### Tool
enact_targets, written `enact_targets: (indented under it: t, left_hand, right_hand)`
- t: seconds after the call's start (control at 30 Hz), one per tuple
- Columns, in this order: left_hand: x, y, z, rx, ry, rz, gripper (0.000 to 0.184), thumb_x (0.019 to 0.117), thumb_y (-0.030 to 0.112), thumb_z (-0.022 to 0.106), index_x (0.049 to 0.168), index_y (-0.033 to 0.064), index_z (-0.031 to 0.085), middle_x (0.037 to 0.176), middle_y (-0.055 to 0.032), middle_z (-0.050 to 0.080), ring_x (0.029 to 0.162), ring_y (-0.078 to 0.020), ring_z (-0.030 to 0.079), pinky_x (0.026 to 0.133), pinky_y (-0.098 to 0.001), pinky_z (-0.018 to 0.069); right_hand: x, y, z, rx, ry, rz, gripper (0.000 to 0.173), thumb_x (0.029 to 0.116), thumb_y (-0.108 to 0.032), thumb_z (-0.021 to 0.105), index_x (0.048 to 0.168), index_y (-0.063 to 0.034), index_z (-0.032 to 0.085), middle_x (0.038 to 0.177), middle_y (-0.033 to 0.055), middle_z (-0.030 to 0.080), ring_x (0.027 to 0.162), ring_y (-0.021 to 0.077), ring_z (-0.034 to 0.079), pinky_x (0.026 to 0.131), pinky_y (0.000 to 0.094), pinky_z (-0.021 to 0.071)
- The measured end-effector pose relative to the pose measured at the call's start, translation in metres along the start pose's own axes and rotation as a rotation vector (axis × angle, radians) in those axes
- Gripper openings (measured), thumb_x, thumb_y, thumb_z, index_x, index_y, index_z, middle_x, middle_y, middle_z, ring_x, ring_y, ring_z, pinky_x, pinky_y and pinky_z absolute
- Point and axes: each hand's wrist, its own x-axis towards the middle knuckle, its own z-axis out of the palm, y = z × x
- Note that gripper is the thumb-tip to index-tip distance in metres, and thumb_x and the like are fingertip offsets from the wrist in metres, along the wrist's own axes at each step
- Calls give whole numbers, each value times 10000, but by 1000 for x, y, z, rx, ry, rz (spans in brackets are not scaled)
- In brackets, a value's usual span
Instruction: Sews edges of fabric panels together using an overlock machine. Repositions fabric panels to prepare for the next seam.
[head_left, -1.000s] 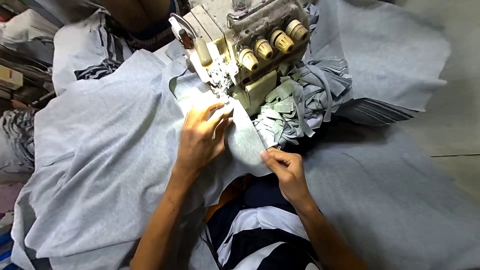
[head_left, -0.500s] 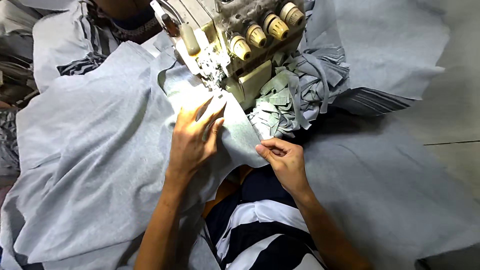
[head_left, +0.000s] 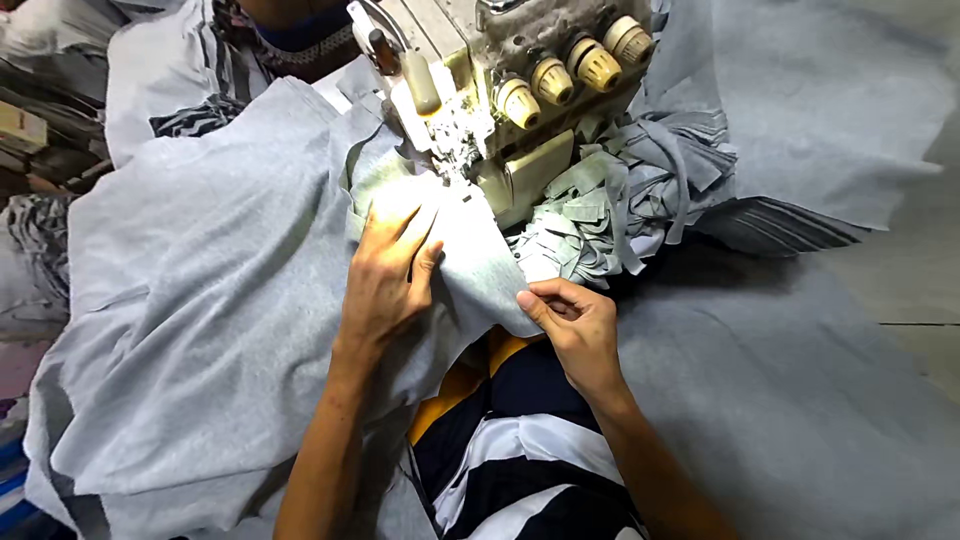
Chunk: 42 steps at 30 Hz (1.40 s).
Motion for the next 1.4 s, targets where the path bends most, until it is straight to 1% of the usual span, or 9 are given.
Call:
enact_targets:
  t: [0.47,0.57,0.63,0.7,0.8,0.97,1.17,1.3,1.4]
  left_hand:
    - [12,-7,-5,27,-45,75,462,1099,273,368,1469,77,565,1559,-74,498,1506,-235,361,1271,-443,212]
    - [-3,12,-15,39,36,12,397,1055,170,474,1411,51,602,1490,-134,544,1434,-271,456,1207,-441,350]
    - [-33,42,-15,-172,132,-75,274,1014,88,522,1233,18,670,1248,-126,664,1194,-226,616,1014,-398,509]
    - [-68,73,-2,-596,-43,-232,299,1078,204,459,1165,14,673,1069,-51,725,961,-130,694,838,-330,598]
    - [-103,88,47,-1300,-401,-495,559,1062,457,491,1345,-22,540,1234,-112,698,1037,-222,714,879,-393,615]
    - [-120,103,69,-2103,380,-712,342,886,292,768,1155,81,741,1189,-131,728,1150,-274,686,1033,-469,534]
    - [-145,99,22,-1492,882,-956,148,1023,232,609,1062,136,715,886,28,748,737,-10,696,666,-163,585]
    - [-171,90,23,-1263,701,-1134,251,1078,328,491,1066,186,697,867,57,759,704,-12,704,614,-155,581]
    - [-200,76,20,-1203,367,-1017,354,1014,471,585,1088,156,729,955,-28,787,884,-161,763,787,-291,631]
  right_hand:
    - [1,4,0,-164,-53,23,144,961,-206,718,975,-65,744,840,-8,743,716,27,700,655,175,596]
    - [-5,3,-6,-180,-89,93,152,954,-215,733,970,-64,740,800,-15,732,652,24,687,602,175,596]
    - [-8,2,-9,-171,-92,127,155,932,-214,763,959,-62,743,785,-19,729,644,16,679,602,171,589]
    - [-9,-2,-13,-108,-101,149,146,906,-169,789,948,-37,743,773,-1,730,639,33,683,602,181,594]
    - [-9,-11,-19,51,-144,179,118,876,-100,804,913,-9,740,754,33,722,625,72,676,602,210,594]
    - [-9,-30,-28,260,-203,266,111,838,-33,811,897,-7,720,744,48,707,625,89,675,607,222,599]
    - [-10,-7,-25,194,-191,305,141,831,-54,825,908,-9,716,747,32,702,624,85,668,597,226,588]
    - [-6,17,-22,-60,-238,298,202,898,-229,794,964,-50,724,784,3,717,661,54,676,620,207,578]
    - [-1,0,-38,-328,-186,157,199,991,-287,681,1013,-99,740,816,-27,728,700,33,677,656,211,572]
